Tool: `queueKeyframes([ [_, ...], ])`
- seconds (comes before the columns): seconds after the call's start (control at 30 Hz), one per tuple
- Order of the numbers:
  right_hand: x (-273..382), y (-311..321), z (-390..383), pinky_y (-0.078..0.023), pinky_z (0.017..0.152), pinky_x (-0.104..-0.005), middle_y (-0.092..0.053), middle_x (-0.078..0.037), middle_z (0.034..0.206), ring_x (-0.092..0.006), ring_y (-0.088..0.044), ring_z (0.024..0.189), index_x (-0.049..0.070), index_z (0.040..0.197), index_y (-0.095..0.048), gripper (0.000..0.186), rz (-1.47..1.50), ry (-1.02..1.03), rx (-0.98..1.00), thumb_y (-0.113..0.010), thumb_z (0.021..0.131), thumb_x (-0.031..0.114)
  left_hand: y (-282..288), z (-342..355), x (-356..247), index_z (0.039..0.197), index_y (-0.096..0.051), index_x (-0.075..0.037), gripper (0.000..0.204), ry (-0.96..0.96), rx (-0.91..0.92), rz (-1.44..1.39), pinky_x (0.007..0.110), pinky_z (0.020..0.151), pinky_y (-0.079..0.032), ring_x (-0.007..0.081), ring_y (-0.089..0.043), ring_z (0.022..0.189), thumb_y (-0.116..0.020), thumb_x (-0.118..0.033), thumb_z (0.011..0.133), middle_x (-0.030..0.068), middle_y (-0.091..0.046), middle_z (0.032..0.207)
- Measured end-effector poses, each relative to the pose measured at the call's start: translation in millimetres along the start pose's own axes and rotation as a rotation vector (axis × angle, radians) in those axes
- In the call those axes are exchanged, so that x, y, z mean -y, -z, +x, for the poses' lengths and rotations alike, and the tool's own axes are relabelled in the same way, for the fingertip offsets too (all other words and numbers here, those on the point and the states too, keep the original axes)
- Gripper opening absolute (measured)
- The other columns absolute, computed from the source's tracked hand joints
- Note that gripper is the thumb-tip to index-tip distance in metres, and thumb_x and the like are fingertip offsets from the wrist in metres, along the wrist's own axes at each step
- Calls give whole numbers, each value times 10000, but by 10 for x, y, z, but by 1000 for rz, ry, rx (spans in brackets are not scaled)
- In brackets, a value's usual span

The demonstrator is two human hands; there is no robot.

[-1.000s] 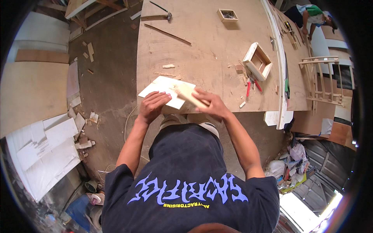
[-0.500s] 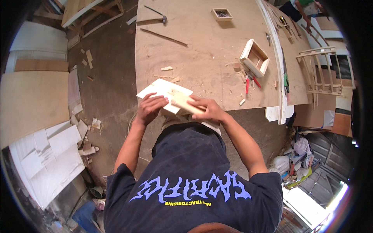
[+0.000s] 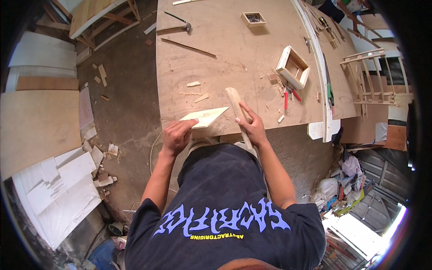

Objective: The person marks a wood piece with a pencil, sands the edges of another wood piece with a sanding block, and then fits the pieces together to form a wooden box on a workbench.

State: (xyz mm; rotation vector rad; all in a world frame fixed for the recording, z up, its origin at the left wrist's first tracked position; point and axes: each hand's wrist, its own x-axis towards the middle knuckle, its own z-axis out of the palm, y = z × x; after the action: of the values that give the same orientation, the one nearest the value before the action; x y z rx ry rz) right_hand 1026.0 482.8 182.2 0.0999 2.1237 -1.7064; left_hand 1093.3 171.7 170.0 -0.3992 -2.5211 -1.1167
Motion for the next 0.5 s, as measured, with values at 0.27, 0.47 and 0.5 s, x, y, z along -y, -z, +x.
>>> queueKeyframes([
  [0.27, 367, -514, -63, -390, 1211, -408, -470, -207, 1628, -328, -497, 1474, 143, 1489, -627, 691, -177, 242, 148, -839, 863, 346, -95, 46, 54, 1150, -762, -84, 337, 15, -67, -11, 383, 663, -570, 285, -704, 706, -707, 28, 837, 110, -787, 946],
  [0.47, -178, -403, 487, -442, 1177, -385, -476, -201, 1621, -313, -548, 1434, 155, 1471, -643, 680, -195, 16, -5, -822, 869, 417, -81, -67, 147, 1121, -774, -65, 300, 45, -163, -51, 375, 644, -560, 288, -698, 694, -727, 50, 848, 135, -778, 923],
  [0.5, 80, -550, 324, -449, 1170, -388, -483, -202, 1615, -312, -556, 1427, 159, 1473, -641, 683, -245, 186, 90, -822, 869, 420, -70, -48, 194, 1113, -777, -62, 292, 55, -217, -52, 375, 648, -562, 288, -702, 699, -729, 55, 849, 137, -776, 917],
])
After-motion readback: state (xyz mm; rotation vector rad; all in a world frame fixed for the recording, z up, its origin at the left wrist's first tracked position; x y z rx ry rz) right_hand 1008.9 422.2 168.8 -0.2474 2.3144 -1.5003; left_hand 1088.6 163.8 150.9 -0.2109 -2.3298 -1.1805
